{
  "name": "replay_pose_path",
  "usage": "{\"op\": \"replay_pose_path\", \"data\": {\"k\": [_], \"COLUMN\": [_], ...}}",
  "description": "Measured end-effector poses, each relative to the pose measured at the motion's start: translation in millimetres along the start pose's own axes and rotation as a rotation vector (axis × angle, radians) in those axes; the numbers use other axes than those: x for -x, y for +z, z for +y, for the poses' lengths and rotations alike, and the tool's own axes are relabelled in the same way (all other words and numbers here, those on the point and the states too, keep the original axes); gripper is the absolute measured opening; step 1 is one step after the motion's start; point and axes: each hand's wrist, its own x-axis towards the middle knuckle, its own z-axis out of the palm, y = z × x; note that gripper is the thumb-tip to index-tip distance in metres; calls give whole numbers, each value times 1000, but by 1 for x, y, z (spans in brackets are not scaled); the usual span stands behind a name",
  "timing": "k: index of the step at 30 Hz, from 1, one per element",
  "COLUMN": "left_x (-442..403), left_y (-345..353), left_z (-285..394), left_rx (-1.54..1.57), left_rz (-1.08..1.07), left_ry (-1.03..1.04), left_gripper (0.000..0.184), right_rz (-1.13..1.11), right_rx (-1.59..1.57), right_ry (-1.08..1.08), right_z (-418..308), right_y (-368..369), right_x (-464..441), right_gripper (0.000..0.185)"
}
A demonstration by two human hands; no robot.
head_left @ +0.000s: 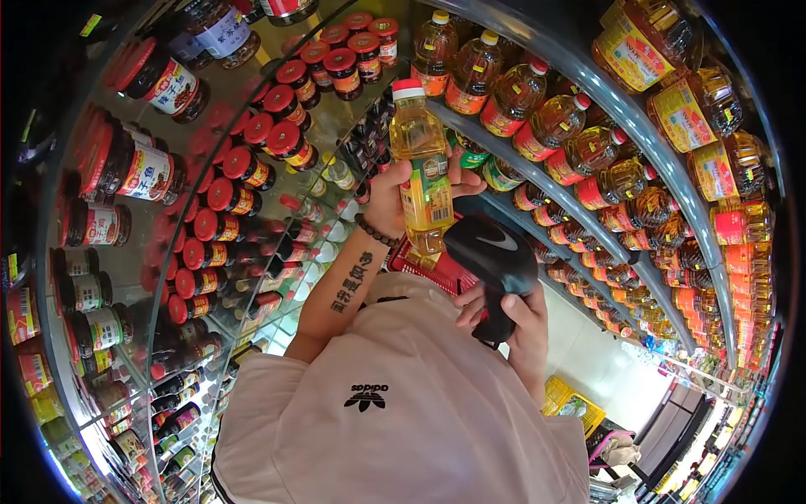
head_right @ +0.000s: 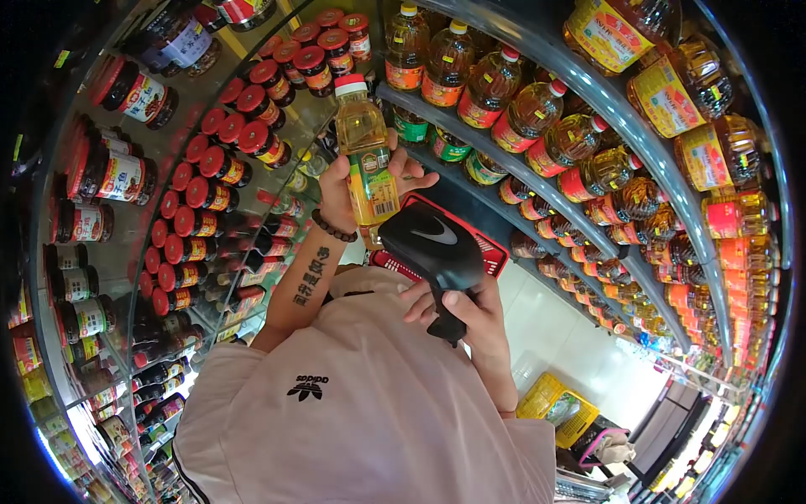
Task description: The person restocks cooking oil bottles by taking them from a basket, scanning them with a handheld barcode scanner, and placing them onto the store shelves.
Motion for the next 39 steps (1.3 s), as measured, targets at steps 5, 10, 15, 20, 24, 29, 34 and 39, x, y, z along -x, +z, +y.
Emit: {"op": "replay_pose_path", "data": {"k": [5,10,15,20,24,29,34,39], "left_x": [0,2,-1,0,-3,-36,-109,-222], "left_y": [0,0,-1,-4,4,29,88,108], "left_z": [4,5,6,3,6,39,68,88], "left_rx": [-21,-40,-52,-39,27,-265,-489,-670], "left_rz": [-1,23,33,64,172,169,136,152], "left_ry": [-19,-39,-44,-69,-101,-226,-253,-246], "left_gripper": [63,63,64,67,66,64,55,41], "right_rz": [13,14,-5,8,67,187,277,328], "right_rx": [-6,-30,-21,-38,-82,-118,-133,-120], "right_ry": [-10,-5,-31,-109,-132,-175,-227,-309], "right_z": [3,5,7,11,19,17,16,19], "right_y": [3,1,-4,-13,-39,-54,-56,-56], "right_x": [-4,-6,-9,-15,-18,-17,-8,9], "right_gripper": [63,63,65,61,57,60,60,50]}}
